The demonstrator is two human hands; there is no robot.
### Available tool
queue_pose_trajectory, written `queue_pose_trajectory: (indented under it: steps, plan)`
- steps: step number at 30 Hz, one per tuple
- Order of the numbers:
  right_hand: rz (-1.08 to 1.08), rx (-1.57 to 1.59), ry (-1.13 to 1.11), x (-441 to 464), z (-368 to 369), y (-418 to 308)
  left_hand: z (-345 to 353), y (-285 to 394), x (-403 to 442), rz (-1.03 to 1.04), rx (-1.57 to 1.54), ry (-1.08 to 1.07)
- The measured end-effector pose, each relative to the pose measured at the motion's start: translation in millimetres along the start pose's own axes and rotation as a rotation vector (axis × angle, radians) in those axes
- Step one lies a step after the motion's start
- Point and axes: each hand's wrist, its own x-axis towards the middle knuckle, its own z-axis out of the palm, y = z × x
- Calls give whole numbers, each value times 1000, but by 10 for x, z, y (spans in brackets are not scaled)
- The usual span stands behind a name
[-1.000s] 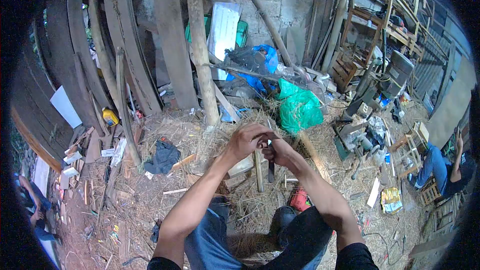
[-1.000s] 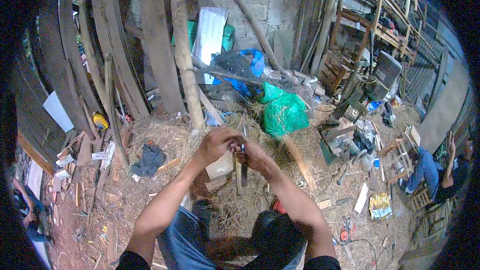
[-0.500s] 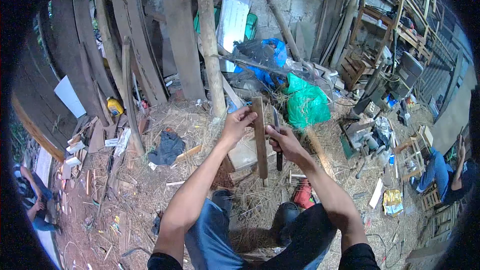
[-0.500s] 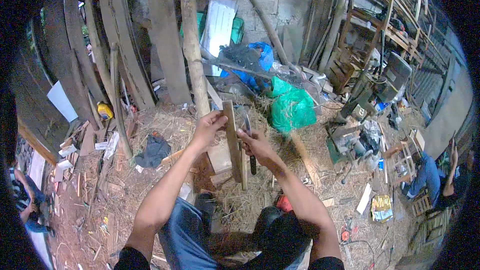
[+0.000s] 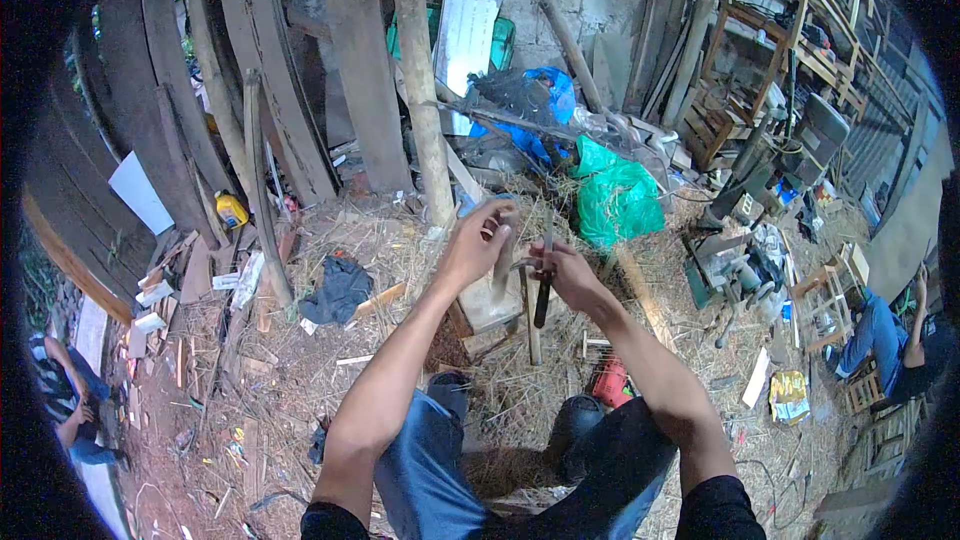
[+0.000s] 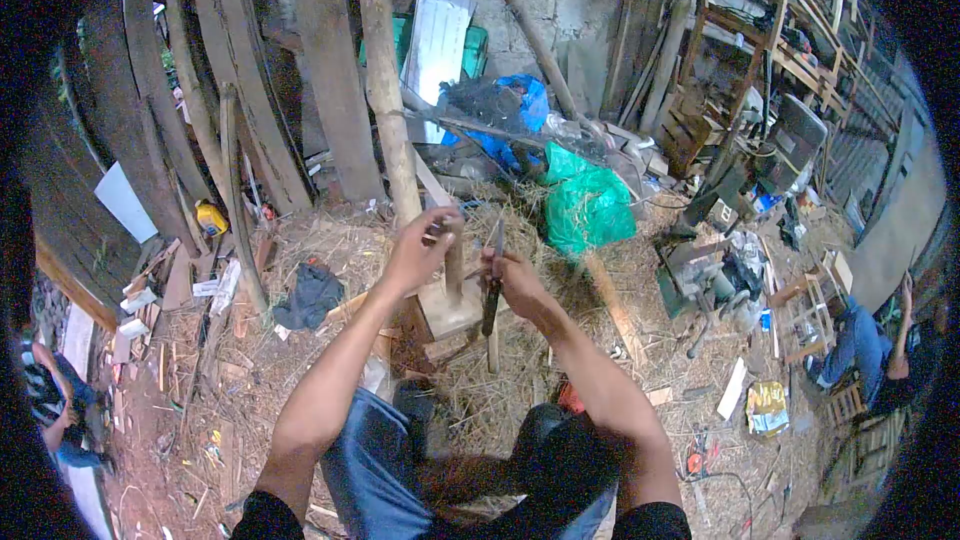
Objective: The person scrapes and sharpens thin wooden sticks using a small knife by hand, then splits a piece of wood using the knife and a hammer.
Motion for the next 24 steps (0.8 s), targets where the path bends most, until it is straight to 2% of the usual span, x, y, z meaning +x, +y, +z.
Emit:
queue_pose_trajectory:
  steps: [1,2,5,8,9,11,12,13,15,16,19,21,24]
  plan:
    - [-21,81,0,62,-29,48,52,-70,-9,93,28,-24]
    - [-17,80,2,107,-86,80,100,-143,-19,2,20,-52]
    - [-34,-39,102,88,-6,-11,98,-138,-34,-38,144,-90]
    - [-161,-399,174,83,34,-44,111,-335,-8,29,192,-64]
    - [-155,-398,176,64,57,-52,125,-376,-11,24,190,-68]
    - [-223,-261,128,42,132,-53,143,-462,-20,82,282,95]
    - [-204,-222,131,82,114,-19,65,-280,-20,-46,291,28]
    - [-197,-222,130,78,145,-45,55,-268,-10,-53,292,27]
    - [-162,-150,84,69,186,-78,62,-280,-2,-267,177,-8]
    - [-212,-151,84,76,221,-65,83,-324,-6,-179,178,33]
    - [-176,1,115,93,348,-90,134,-324,13,-245,137,25]
    - [-158,62,119,173,355,-51,145,-346,3,-207,228,3]
    - [-123,144,135,235,400,-3,160,-400,-9,-188,54,-43]
